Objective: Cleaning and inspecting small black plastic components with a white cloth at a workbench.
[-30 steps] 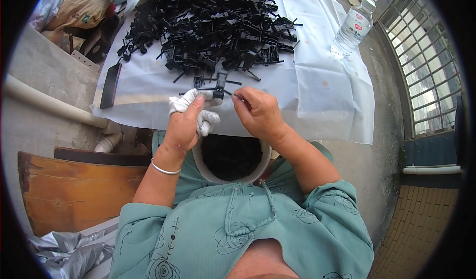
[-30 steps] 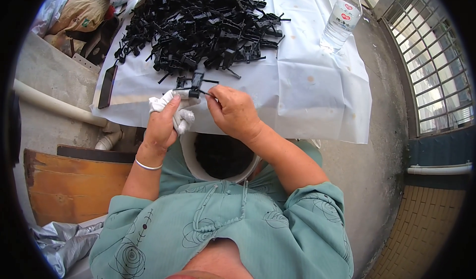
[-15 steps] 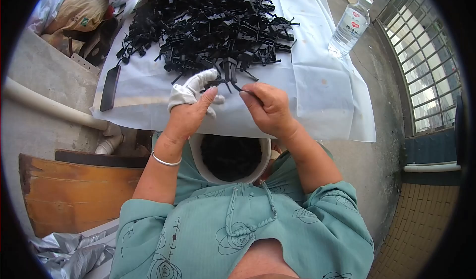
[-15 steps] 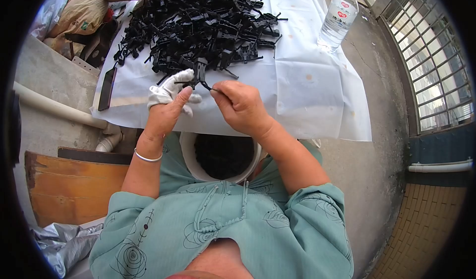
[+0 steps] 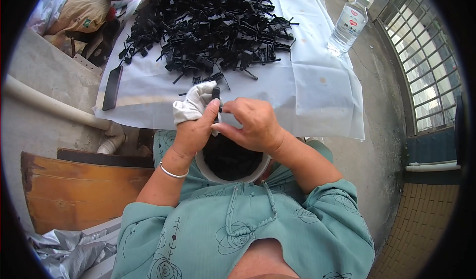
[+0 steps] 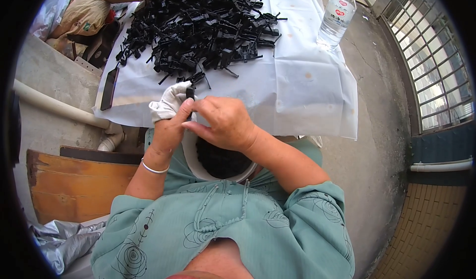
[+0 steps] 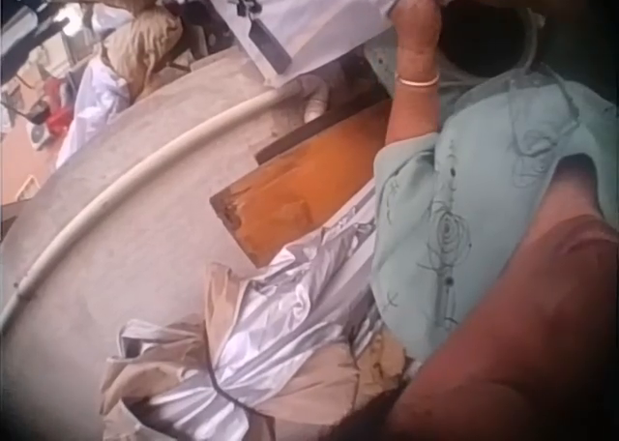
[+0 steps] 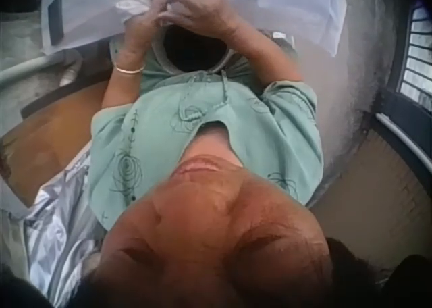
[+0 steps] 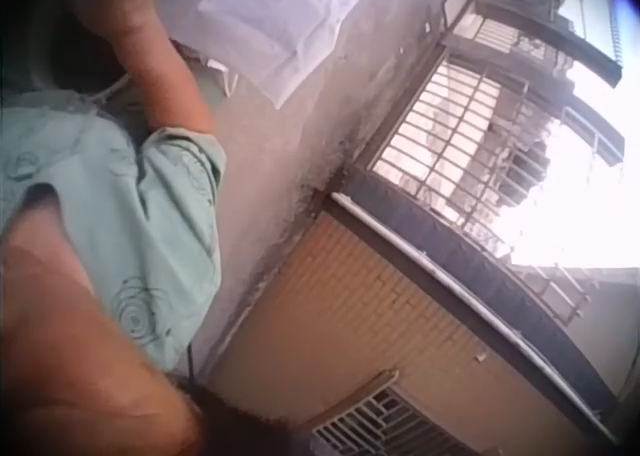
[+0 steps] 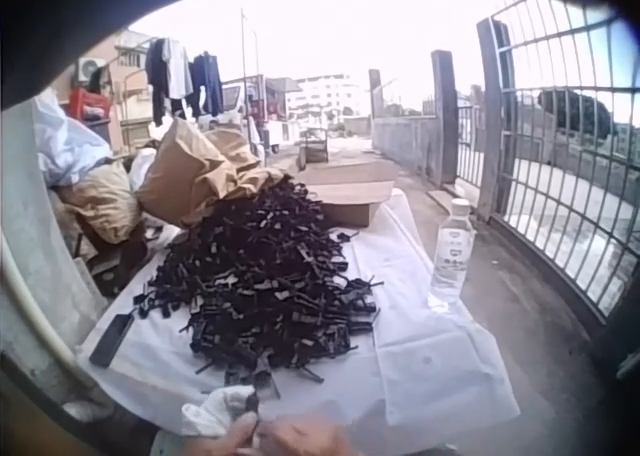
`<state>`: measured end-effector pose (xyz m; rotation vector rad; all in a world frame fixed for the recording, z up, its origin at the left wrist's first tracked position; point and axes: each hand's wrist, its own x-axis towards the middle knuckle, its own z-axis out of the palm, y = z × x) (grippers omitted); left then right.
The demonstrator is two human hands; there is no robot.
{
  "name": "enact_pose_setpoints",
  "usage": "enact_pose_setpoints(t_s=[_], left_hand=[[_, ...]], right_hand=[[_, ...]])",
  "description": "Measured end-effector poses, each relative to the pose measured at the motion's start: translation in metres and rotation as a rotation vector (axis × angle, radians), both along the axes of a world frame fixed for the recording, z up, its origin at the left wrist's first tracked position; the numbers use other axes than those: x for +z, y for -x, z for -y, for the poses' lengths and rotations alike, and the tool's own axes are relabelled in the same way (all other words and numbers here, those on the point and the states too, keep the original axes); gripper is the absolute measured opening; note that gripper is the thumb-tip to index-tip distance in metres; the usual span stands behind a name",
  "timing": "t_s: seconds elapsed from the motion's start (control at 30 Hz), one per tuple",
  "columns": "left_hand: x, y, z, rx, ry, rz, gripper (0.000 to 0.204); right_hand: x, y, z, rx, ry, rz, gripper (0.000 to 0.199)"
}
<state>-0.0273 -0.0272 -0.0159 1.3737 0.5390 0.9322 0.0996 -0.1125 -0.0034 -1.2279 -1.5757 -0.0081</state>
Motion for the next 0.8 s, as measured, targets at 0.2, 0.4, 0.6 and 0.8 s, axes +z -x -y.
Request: enact_pose_setpoints(t_s=[0.2, 0.4, 0.6, 0.8], left_hand=[[0.009, 0.016, 0.009, -0.374, 0.288, -0.08, 0.03], [0.006, 0.009, 0.012, -0.149, 0.059, -0.205, 0.028], [0.001, 0.004, 0.011, 0.058, -0.6, -0.336, 0.03], [0.003, 0.011, 0.012, 0.051, -0.599, -0.382, 0.029]], right_hand=[[-0.013, -0.001, -0.009, -0.128, 0.178, -0.211, 0.018], [-0.009, -0.012, -0.005, 0.109, 0.373, -0.388, 0.022], [-0.02, -0.003, -0.009, 0.101, 0.476, -0.369, 0.023], [-0.034, 0.008, -0.015, 0.172, 0.477, -0.58, 0.022]])
